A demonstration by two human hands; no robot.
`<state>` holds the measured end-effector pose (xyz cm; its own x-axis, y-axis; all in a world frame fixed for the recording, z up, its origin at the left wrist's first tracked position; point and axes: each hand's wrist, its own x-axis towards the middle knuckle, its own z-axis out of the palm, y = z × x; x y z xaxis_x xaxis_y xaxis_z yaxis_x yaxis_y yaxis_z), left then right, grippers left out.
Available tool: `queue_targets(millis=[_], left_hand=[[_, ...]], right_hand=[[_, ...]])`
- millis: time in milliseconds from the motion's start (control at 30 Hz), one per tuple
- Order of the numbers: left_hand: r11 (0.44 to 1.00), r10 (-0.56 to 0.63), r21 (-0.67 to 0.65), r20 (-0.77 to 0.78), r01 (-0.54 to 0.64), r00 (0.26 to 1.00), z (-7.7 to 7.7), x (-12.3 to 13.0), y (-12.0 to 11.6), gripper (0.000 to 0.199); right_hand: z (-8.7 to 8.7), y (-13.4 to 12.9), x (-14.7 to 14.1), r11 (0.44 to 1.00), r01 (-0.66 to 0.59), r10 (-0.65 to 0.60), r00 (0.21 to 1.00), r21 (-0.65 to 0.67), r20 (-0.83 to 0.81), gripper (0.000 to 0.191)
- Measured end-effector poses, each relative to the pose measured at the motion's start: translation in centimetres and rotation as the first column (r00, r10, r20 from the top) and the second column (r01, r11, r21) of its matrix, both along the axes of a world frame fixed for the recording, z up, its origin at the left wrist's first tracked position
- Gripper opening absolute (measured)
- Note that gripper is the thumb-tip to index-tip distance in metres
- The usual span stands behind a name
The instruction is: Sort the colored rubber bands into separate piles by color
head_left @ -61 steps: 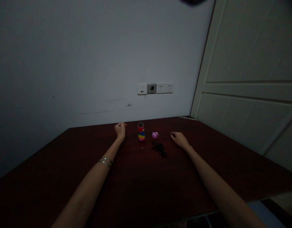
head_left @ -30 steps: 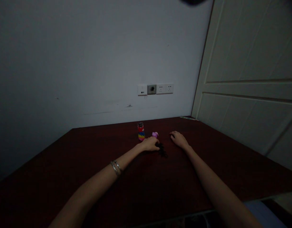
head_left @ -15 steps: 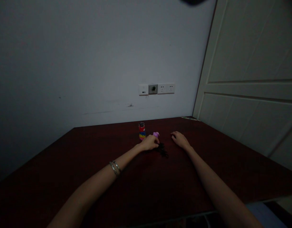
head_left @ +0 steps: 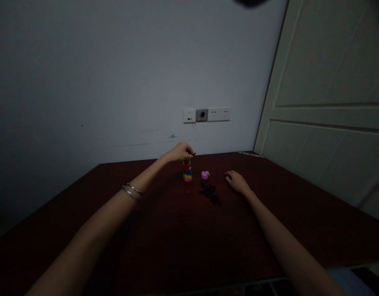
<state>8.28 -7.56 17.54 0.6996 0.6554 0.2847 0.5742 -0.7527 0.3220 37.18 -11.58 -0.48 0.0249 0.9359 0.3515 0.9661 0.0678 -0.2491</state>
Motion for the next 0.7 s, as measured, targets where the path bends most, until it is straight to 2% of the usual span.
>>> queue_targets(millis=[100, 200, 367, 700], left_hand=[[0.998, 0.035, 0.054, -0.115, -0.029, 0.993, 1.6, -0.5, 1.5, 0.02], [0.997, 0.046, 0.072, -0.198, -0.032, 0.979, 2.0, -0.5, 2.7, 0.019], [0.996, 0.068, 0.075, -0.255, -0.05, 0.965, 1.4, -0.3, 3.8, 0.016], [0.999, 0.043, 0.032, -0.288, -0.035, 0.957, 0.6, 0.0, 3.7, 0.018]], right_hand=[[0.0, 0.0, 0.1, 1.0, 0.006, -0.006, 1.0, -0.007, 0.005, 0.035], [-0.1, 0.1, 0.1, 1.0, 0.006, -0.006, 1.0, -0.013, 0.001, 0.035], [-0.3, 0.2, 0.3, 1.0, 0.004, -0.004, 1.0, -0.018, -0.001, 0.035], [-0.2, 0.1, 0.2, 1.0, 0.018, -0.019, 1.0, -0.018, -0.023, 0.035]])
